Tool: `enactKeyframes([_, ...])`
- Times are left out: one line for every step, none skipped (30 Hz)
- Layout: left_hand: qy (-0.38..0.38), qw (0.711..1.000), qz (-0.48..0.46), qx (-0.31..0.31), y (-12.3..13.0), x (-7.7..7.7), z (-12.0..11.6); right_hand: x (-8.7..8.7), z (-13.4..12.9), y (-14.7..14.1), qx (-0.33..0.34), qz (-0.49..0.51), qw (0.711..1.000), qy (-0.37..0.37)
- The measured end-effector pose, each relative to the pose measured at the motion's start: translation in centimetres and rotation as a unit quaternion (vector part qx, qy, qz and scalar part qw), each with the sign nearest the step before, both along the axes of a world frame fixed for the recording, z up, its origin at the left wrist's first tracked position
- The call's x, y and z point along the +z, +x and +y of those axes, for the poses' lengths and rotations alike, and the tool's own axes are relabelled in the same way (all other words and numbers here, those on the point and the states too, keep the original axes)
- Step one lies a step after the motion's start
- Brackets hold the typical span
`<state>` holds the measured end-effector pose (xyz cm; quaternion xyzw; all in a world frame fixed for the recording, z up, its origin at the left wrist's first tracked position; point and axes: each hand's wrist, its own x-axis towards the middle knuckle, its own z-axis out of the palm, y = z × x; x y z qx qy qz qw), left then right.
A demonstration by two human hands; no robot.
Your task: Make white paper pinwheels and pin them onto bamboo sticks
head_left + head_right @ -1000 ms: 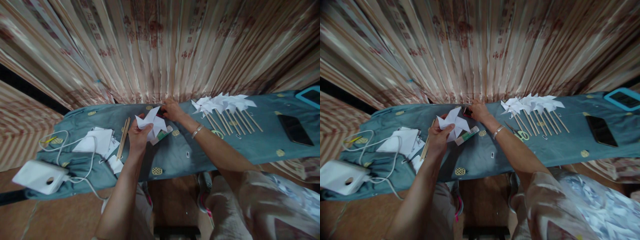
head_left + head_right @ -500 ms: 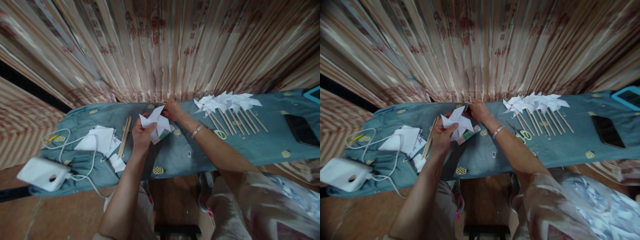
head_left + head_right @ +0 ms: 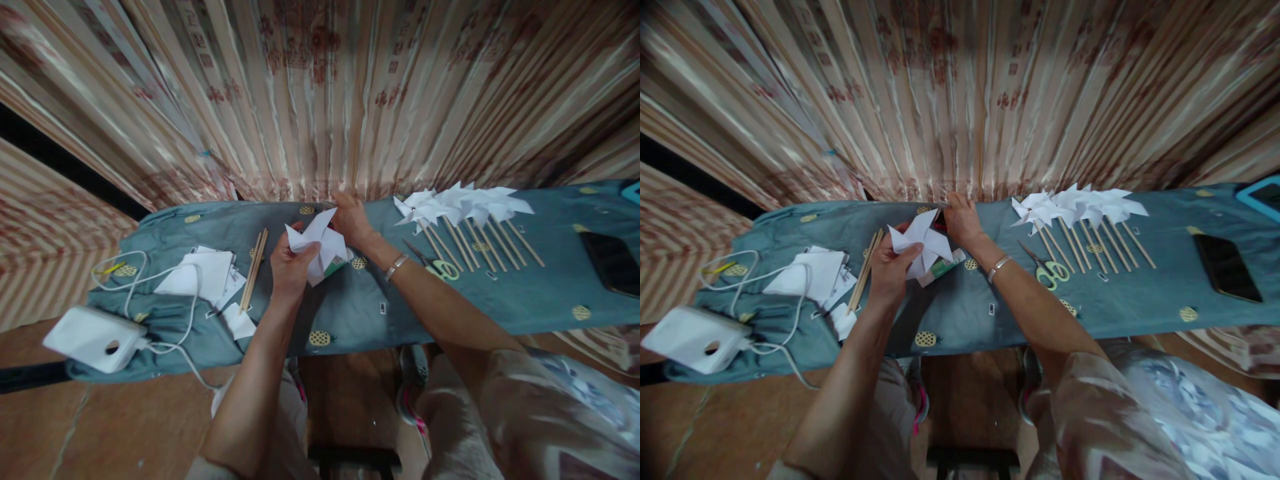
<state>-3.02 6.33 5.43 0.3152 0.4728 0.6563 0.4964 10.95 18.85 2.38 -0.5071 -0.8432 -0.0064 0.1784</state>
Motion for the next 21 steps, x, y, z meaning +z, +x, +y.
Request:
enactKeyframes([0.0, 1.0, 0.001, 0.0, 0.0, 0.0, 0.0, -0.1, -0.1, 0.0, -0.005, 0.012, 1.0, 0.007])
enactKeyframes([-0.002, 1.0, 0.002, 0.0, 0.0, 0.0, 0.0, -0.1, -0.1, 0.0, -0.009, 0.027, 1.0, 0.011])
enactKeyframes([-0.005, 1.0, 0.004, 0.002, 0.0, 0.0, 0.0, -0.1, -0.1, 0.0, -0.015, 0.057, 0.998, 0.008])
enactKeyframes([-0.008, 1.0, 0.006, 0.006, 0.0, 0.0, 0.1, -0.1, -0.1, 0.1, -0.023, 0.097, 0.995, -0.001])
enactKeyframes([-0.011, 1.0, 0.007, 0.01, 0.0, 0.0, 0.1, 0.0, -0.1, 0.2, -0.033, 0.149, 0.988, -0.014])
enactKeyframes([-0.011, 1.0, 0.008, 0.013, -0.1, 0.0, 0.1, 0.0, 0.0, 0.3, -0.045, 0.207, 0.977, -0.03])
enactKeyframes([-0.011, 1.0, 0.007, 0.015, -0.1, 0.0, 0.1, 0.1, 0.0, 0.5, -0.057, 0.261, 0.962, -0.046])
enactKeyframes([-0.009, 1.0, 0.004, 0.015, -0.1, 0.0, 0.1, 0.1, 0.0, 0.8, -0.07, 0.304, 0.948, -0.061])
enactKeyframes([-0.006, 1.0, 0.0, 0.016, -0.1, 0.0, 0.1, 0.1, 0.0, 1.1, -0.082, 0.33, 0.938, -0.071])
enactKeyframes([-0.005, 1.0, -0.003, 0.016, -0.1, 0.0, 0.1, 0.1, -0.1, 1.5, -0.092, 0.35, 0.929, -0.08])
enactKeyframes([-0.003, 1.0, -0.005, 0.016, -0.1, 0.0, 0.1, 0.1, -0.3, 1.8, -0.101, 0.373, 0.918, -0.091])
enactKeyframes([-0.001, 1.0, -0.006, 0.016, -0.1, 0.0, 0.1, 0.0, -0.6, 2.2, -0.108, 0.394, 0.907, -0.102])
enactKeyframes([0.002, 1.0, -0.006, 0.017, 0.0, 0.0, 0.1, -0.1, -0.9, 2.7, -0.114, 0.413, 0.897, -0.112])
enactKeyframes([0.005, 1.0, -0.005, 0.017, 0.0, 0.0, 0.1, -0.3, -1.4, 3.1, -0.121, 0.433, 0.885, -0.124])
enactKeyframes([0.006, 1.0, -0.003, 0.016, 0.1, 0.0, 0.1, -0.4, -1.9, 3.5, -0.126, 0.452, 0.873, -0.134])
enactKeyframes([0.007, 1.0, -0.001, 0.015, 0.2, 0.0, 0.2, -0.5, -2.5, 3.9, -0.132, 0.47, 0.861, -0.143])
enactKeyframes([0.006, 1.0, 0.001, 0.013, 0.3, 0.0, 0.2, -0.7, -3.1, 4.3, -0.136, 0.486, 0.85, -0.151])
enactKeyframes([0.006, 1.0, 0.002, 0.009, 0.4, 0.0, 0.2, -0.8, -3.8, 4.7, -0.139, 0.5, 0.84, -0.159])
enactKeyframes([0.004, 1.0, 0.003, 0.006, 0.6, 0.0, 0.2, -0.9, -4.4, 5.0, -0.141, 0.513, 0.83, -0.166])
enactKeyframes([0.003, 1.0, 0.002, 0.004, 0.7, 0.0, 0.2, -0.9, -5.0, 5.4, -0.143, 0.523, 0.822, -0.173])
enactKeyframes([0.001, 1.0, 0.0, 0.005, 0.9, -0.1, 0.3, -1.0, -5.6, 5.7, -0.145, 0.53, 0.816, -0.18])
